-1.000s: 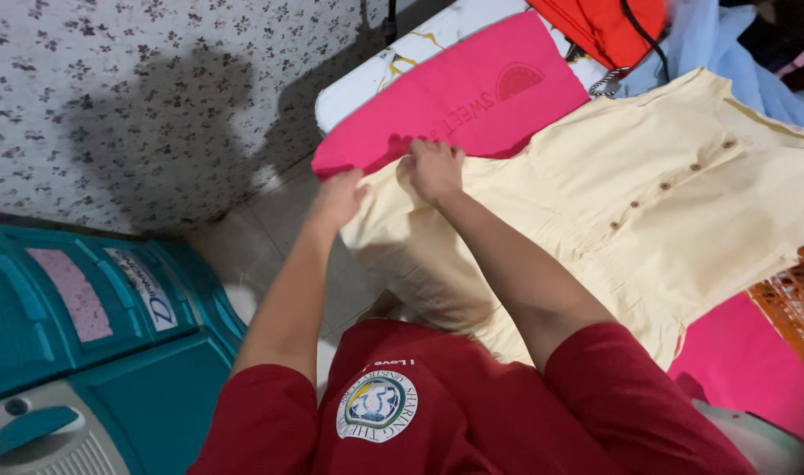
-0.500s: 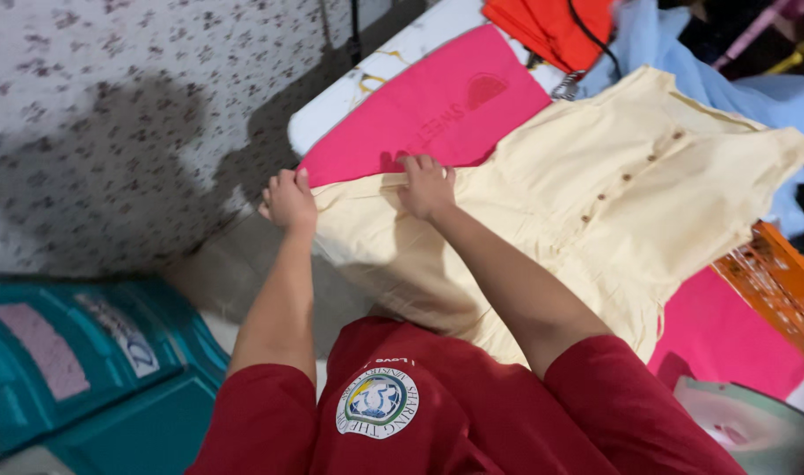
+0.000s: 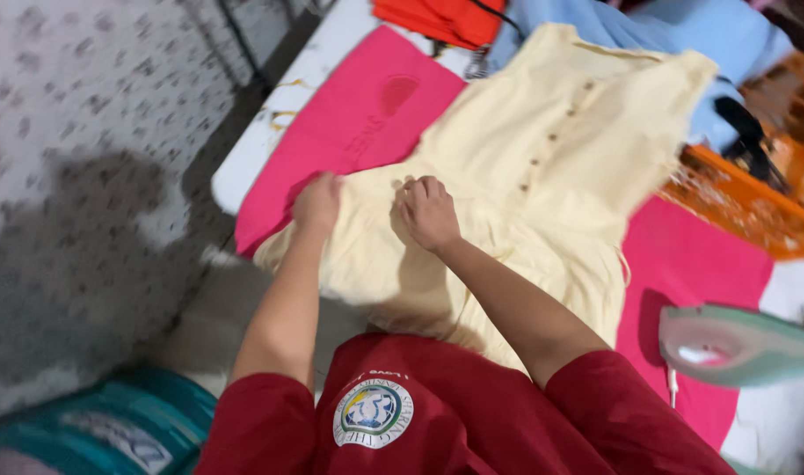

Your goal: The person irons a yellow sleeveless top laid on a pink cloth. They smooth the fabric with one hand while moving the iron with the other, then lift and reposition the garment to continue ironing different sections.

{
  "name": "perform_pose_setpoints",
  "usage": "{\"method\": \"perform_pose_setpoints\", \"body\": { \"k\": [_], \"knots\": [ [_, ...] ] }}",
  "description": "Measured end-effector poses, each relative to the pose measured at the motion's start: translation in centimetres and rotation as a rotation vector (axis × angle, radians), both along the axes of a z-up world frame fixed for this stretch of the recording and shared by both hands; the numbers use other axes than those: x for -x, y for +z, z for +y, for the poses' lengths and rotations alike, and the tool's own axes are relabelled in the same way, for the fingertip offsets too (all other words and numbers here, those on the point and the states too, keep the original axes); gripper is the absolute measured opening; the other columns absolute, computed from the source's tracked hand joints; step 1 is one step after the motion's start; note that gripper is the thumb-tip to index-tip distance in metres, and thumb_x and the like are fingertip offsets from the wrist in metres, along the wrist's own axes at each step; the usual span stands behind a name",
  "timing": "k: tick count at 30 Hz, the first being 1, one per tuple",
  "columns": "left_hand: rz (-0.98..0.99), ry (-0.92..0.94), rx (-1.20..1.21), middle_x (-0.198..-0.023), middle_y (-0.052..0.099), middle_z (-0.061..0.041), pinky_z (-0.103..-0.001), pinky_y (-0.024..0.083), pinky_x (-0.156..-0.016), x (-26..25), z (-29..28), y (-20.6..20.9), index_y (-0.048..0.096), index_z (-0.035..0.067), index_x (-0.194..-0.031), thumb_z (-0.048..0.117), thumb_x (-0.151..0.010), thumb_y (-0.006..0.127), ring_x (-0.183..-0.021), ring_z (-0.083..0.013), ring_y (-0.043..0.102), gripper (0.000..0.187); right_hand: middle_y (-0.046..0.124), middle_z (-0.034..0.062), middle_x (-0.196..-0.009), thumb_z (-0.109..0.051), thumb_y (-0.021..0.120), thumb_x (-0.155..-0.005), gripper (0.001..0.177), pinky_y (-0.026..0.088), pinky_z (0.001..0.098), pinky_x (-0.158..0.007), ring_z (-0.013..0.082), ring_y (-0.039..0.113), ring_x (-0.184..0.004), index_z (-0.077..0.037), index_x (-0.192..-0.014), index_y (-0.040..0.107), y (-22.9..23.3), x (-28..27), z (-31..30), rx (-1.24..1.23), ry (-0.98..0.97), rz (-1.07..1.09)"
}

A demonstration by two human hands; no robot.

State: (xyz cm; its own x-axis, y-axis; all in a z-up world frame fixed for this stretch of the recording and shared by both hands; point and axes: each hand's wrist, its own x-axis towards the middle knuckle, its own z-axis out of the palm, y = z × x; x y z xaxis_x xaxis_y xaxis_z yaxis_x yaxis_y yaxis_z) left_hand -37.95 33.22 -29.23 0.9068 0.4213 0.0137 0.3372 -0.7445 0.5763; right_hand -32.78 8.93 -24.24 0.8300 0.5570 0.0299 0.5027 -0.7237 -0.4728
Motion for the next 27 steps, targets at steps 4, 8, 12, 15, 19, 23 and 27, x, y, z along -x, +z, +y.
{"method": "perform_pose_setpoints", "body": {
  "k": [4,8,12,15,19,23,27],
  "knots": [
    [0.319,0.026,-0.003,-0.108,0.071,-0.025,-0.059,0.050,-0.089,-2.9,-0.9,0.4,0.067,0.010,-0.116,0.047,-0.111,0.040,-0.105,-0.0459,0.067,0.047,0.048,0.0115,-0.146,-0.036,0.065,-0.091,0.053,0.035,0.0538,-0.107,0.0382,0.042,-0.138,-0.020,-0.140,0.051,-0.1,-0.7,-2.5,0.130,0.002,0.098],
    [0.277,-0.245,0.098,-0.115,0.070,-0.025,-0.056,0.050,-0.092,-7.1,-3.4,0.7,0.067,0.007,-0.115,0.055,-0.102,0.054,-0.109,-0.0444,0.065,0.051,0.047,0.0138,-0.152,-0.038,0.056,-0.098,0.057,0.037,0.0478,-0.114,0.0394,0.042,-0.141,-0.021,-0.152,0.046,-1.0,-0.2,-6.0,-0.038,0.079,0.046],
    [0.223,-0.299,0.118,-0.116,0.070,-0.022,-0.050,0.052,-0.093,-11.0,-4.9,1.2,0.064,0.008,-0.120,0.049,-0.084,0.074,-0.110,-0.0388,0.067,0.055,0.048,0.0150,-0.151,-0.039,0.054,-0.101,0.053,0.032,0.0499,-0.115,0.0387,0.039,-0.142,-0.015,-0.149,0.048,-1.4,0.1,-10.5,0.011,-0.111,0.008],
    [-0.064,-0.191,-0.101,-0.117,0.068,-0.021,-0.057,0.046,-0.087,-12.8,-9.1,2.0,0.066,0.006,-0.117,0.038,-0.076,0.081,-0.111,-0.0423,0.062,0.053,0.050,0.0135,-0.150,-0.037,0.053,-0.102,0.050,0.032,0.0494,-0.115,0.0357,0.041,-0.142,-0.013,-0.147,0.050,-0.8,1.1,-14.6,0.004,-0.302,-0.018],
    [-0.478,-0.645,-0.083,-0.117,0.064,-0.017,-0.052,0.043,-0.095,-13.8,-20.1,3.5,0.065,0.007,-0.119,0.027,-0.078,0.082,-0.113,-0.0375,0.057,0.048,0.055,0.0126,-0.143,-0.031,0.057,-0.102,0.043,0.035,0.0489,-0.114,0.0345,0.046,-0.135,-0.013,-0.141,0.055,-0.2,3.9,-19.5,-0.049,-0.607,-0.046],
    [-0.184,-1.191,0.178,-0.126,0.063,-0.015,-0.046,0.046,-0.105,-12.2,-33.1,5.9,0.067,0.009,-0.121,0.014,-0.084,0.072,-0.121,-0.0360,0.057,0.038,0.059,0.0105,-0.131,-0.022,0.066,-0.092,0.043,0.035,0.0512,-0.107,0.0334,0.052,-0.127,-0.014,-0.134,0.061,-0.2,7.2,-23.8,-0.078,-0.897,-0.122],
    [0.118,-1.497,-0.033,-0.135,0.061,-0.008,-0.043,0.046,-0.106,-7.6,-41.4,8.4,0.065,0.011,-0.125,0.013,-0.091,0.061,-0.127,-0.0307,0.055,0.035,0.062,0.0089,-0.131,-0.014,0.064,-0.093,0.041,0.040,0.0490,-0.107,0.0322,0.056,-0.125,-0.016,-0.133,0.062,-0.5,10.7,-27.9,-0.047,-1.087,-0.164]
  ]
}}
